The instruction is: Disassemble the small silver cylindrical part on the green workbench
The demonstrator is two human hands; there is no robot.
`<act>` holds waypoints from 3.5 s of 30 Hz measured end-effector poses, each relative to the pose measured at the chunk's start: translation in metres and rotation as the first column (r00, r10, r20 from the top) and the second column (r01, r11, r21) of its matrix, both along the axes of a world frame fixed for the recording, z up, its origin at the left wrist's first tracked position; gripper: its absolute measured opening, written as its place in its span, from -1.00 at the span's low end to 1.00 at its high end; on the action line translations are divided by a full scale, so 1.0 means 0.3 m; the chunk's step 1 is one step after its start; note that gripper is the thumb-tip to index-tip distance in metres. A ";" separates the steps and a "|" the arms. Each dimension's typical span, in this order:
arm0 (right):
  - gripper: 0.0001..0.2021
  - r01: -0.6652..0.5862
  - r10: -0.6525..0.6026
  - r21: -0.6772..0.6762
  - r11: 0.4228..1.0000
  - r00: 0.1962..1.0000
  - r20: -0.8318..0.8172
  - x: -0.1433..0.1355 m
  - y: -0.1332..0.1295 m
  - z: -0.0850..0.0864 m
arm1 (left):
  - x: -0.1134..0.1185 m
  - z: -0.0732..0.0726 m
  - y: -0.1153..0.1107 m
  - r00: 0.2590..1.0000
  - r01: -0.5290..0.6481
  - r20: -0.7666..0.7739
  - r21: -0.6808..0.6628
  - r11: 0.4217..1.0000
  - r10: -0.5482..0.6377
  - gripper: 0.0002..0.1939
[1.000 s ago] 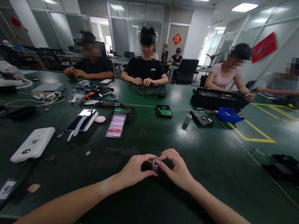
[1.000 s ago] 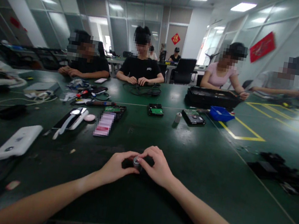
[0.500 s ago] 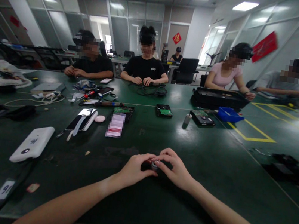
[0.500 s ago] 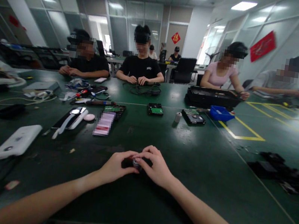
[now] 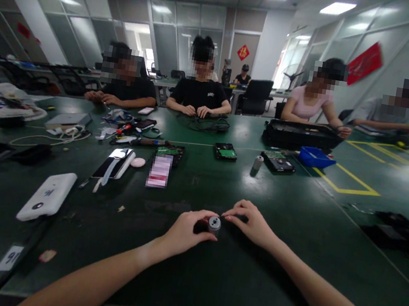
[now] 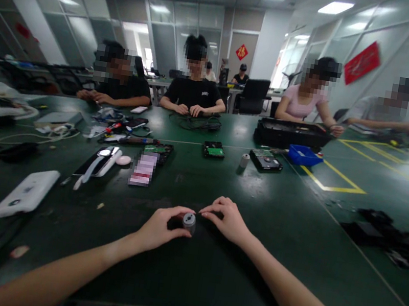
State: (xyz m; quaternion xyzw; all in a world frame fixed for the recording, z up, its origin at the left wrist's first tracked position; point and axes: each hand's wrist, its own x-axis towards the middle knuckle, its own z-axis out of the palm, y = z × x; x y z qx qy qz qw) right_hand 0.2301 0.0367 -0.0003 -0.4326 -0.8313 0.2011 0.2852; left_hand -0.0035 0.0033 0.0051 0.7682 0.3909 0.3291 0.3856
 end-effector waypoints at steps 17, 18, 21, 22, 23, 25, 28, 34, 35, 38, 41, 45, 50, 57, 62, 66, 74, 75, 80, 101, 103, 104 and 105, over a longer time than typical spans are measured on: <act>-0.76 -0.037 0.048 -0.076 0.996 0.989 0.141 0.043 0.047 -0.018 | -0.001 0.004 -0.001 1.000 0.006 -0.007 0.026 1.000 -0.006 -0.51; -0.78 -0.032 0.042 -0.075 0.997 0.989 0.142 0.042 0.049 -0.021 | -0.002 0.003 -0.001 1.000 0.006 -0.008 0.029 1.000 -0.006 -0.51; -0.83 -0.018 0.025 -0.064 0.998 0.992 0.120 0.034 0.048 -0.027 | -0.004 0.001 0.000 1.000 0.005 -0.012 0.033 0.999 -0.004 -0.51; -0.84 -0.010 0.016 -0.063 0.998 0.996 0.093 0.028 0.044 -0.026 | -0.004 -0.001 0.000 1.000 0.002 -0.014 0.034 0.999 -0.002 -0.51; -0.84 0.001 0.002 -0.063 0.998 0.999 0.050 0.020 0.038 -0.023 | -0.005 -0.002 0.000 1.000 0.000 -0.017 0.035 0.999 0.001 -0.51; -0.83 0.018 -0.023 -0.072 0.997 0.998 -0.065 -0.002 0.017 -0.011 | -0.005 -0.005 0.001 1.000 -0.002 -0.021 0.035 0.999 0.002 -0.50; -0.83 -0.016 -0.002 -0.077 0.997 0.972 -0.237 -0.045 -0.029 0.017 | -0.004 -0.010 0.004 1.000 0.003 -0.022 0.036 0.999 -0.002 -0.51; -0.85 -0.185 0.156 -0.067 0.981 0.938 -0.309 -0.105 -0.102 0.041 | -0.002 -0.011 0.004 0.999 -0.003 -0.049 0.082 0.997 0.007 -0.55; -0.86 -0.183 0.155 -0.064 0.981 0.938 -0.310 -0.107 -0.105 0.038 | -0.002 -0.010 0.003 0.998 -0.001 -0.055 0.083 0.997 0.006 -0.55; -0.86 -0.140 0.119 -0.041 0.989 0.939 -0.322 -0.108 -0.101 0.031 | -0.003 -0.008 0.003 0.998 -0.001 -0.061 0.072 0.997 0.006 -0.53; -0.87 -0.127 0.114 -0.023 0.992 0.944 -0.308 -0.106 -0.094 0.033 | -0.005 -0.010 0.004 0.999 0.009 -0.050 0.069 0.998 -0.005 -0.53; -0.87 -0.139 0.133 -0.006 0.990 0.958 -0.256 -0.107 -0.091 0.043 | -0.006 -0.014 0.006 0.999 0.010 -0.049 0.077 0.997 -0.006 -0.54; -0.87 -0.101 0.091 -0.030 0.994 0.969 -0.229 -0.110 -0.091 0.048 | -0.007 -0.010 0.005 0.998 0.015 -0.056 0.071 0.997 -0.011 -0.53; -0.84 -0.121 0.088 -0.118 0.986 0.964 -0.249 -0.115 -0.085 0.041 | -0.004 -0.013 0.004 0.999 0.012 -0.043 0.065 0.998 -0.009 -0.54; -0.79 -0.163 0.121 -0.145 0.976 0.958 -0.260 -0.113 -0.088 0.045 | -0.004 -0.016 0.006 0.999 0.026 -0.044 0.076 0.997 -0.023 -0.53; -0.77 -0.171 0.133 -0.140 0.975 0.960 -0.247 -0.108 -0.089 0.052 | -0.005 -0.014 0.006 0.999 0.015 -0.049 0.086 0.996 -0.010 -0.53; -0.74 -0.090 0.014 -0.222 0.971 0.946 -0.325 -0.116 -0.092 0.042 | -0.002 -0.007 0.002 0.999 0.021 -0.029 0.049 0.999 -0.020 -0.53; -0.74 -0.089 0.010 -0.225 0.970 0.944 -0.329 -0.116 -0.092 0.042 | -0.002 -0.007 0.002 0.999 0.018 -0.028 0.049 0.999 -0.017 -0.53; -0.72 -0.078 -0.001 -0.229 0.970 0.946 -0.325 -0.118 -0.093 0.042 | -0.001 -0.005 0.003 0.999 0.021 -0.027 0.043 0.999 -0.019 -0.52; -0.75 -0.155 0.038 -0.243 0.958 0.903 -0.427 -0.087 -0.068 0.037 | -0.002 -0.008 0.002 0.998 -0.009 -0.059 0.061 0.998 0.012 -0.52; -0.77 -0.121 0.053 -0.163 0.979 0.928 -0.369 -0.042 -0.050 0.043 | -0.002 -0.010 0.003 0.999 -0.013 -0.046 0.054 0.998 0.015 -0.51; -0.79 -0.096 0.057 -0.113 0.989 0.952 -0.302 -0.019 -0.040 0.043 | -0.002 -0.010 0.003 0.999 -0.010 -0.039 0.048 0.999 0.012 -0.52; -0.82 -0.066 0.051 -0.060 0.996 0.975 -0.216 0.003 -0.031 0.042 | -0.001 -0.009 0.003 0.999 -0.005 -0.033 0.043 0.999 0.007 -0.52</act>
